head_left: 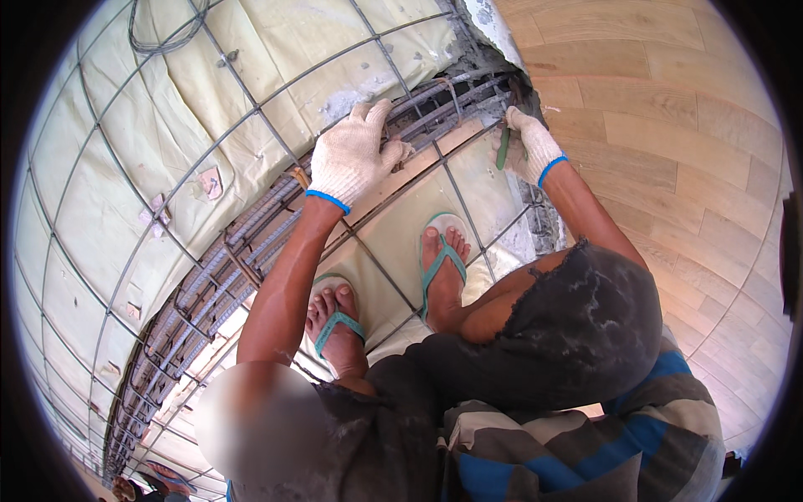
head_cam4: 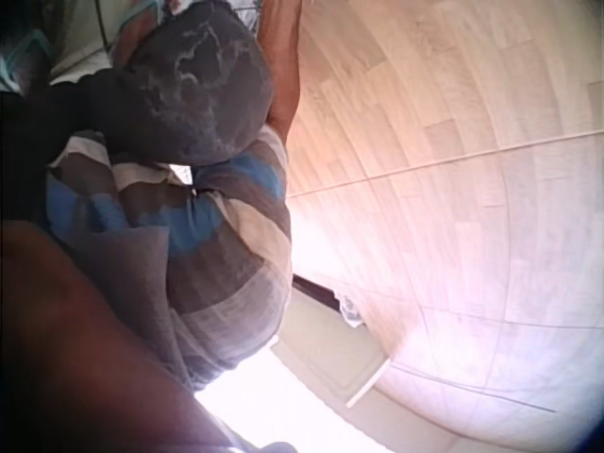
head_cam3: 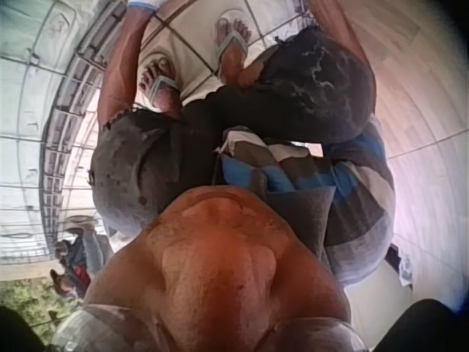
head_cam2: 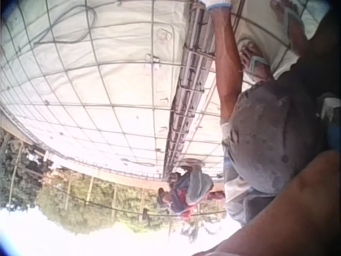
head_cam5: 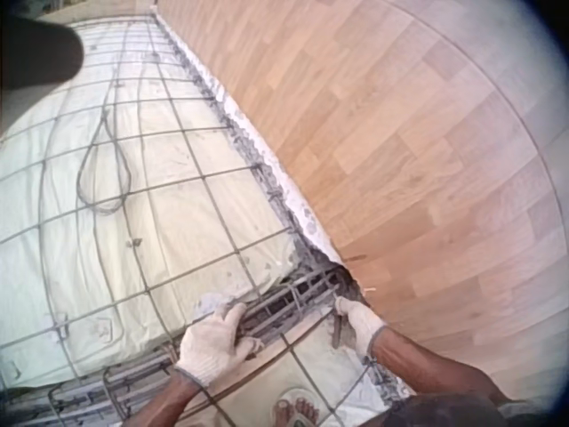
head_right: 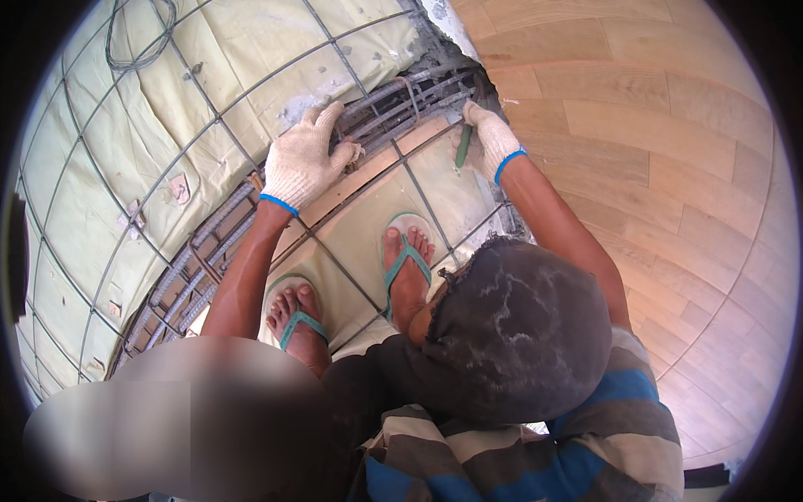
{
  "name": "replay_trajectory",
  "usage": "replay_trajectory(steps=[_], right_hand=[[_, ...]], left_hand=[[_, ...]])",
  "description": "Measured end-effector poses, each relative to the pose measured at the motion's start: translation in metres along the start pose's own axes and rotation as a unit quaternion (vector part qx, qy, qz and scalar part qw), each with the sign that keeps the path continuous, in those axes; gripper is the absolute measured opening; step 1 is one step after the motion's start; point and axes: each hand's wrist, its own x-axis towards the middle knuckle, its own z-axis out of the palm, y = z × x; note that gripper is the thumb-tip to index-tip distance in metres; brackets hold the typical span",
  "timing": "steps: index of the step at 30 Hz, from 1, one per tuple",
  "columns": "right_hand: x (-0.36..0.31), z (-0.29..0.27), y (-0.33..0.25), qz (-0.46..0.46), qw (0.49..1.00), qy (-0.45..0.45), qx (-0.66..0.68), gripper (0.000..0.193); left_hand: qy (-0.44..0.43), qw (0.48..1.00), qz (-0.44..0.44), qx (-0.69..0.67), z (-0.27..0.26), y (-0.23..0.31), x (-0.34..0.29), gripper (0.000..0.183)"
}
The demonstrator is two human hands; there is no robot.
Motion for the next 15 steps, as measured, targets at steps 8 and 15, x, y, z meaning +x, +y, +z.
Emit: replay_trajectory(steps=[8,15], right_hand=[[0.006,-0.011,0.016,-0.058,0.994,-0.068,0.069,0.031],[0.034,-0.018,0.054,-0.095,0.958,-0.148,0.226,0.033]], left_hand=[[0.013,1.0,0.007,0.01,0.001,-0.003,0.0,0.062],[0.019,1.0,0.011,0.0,0.004,0.0,0.003,0.059]])
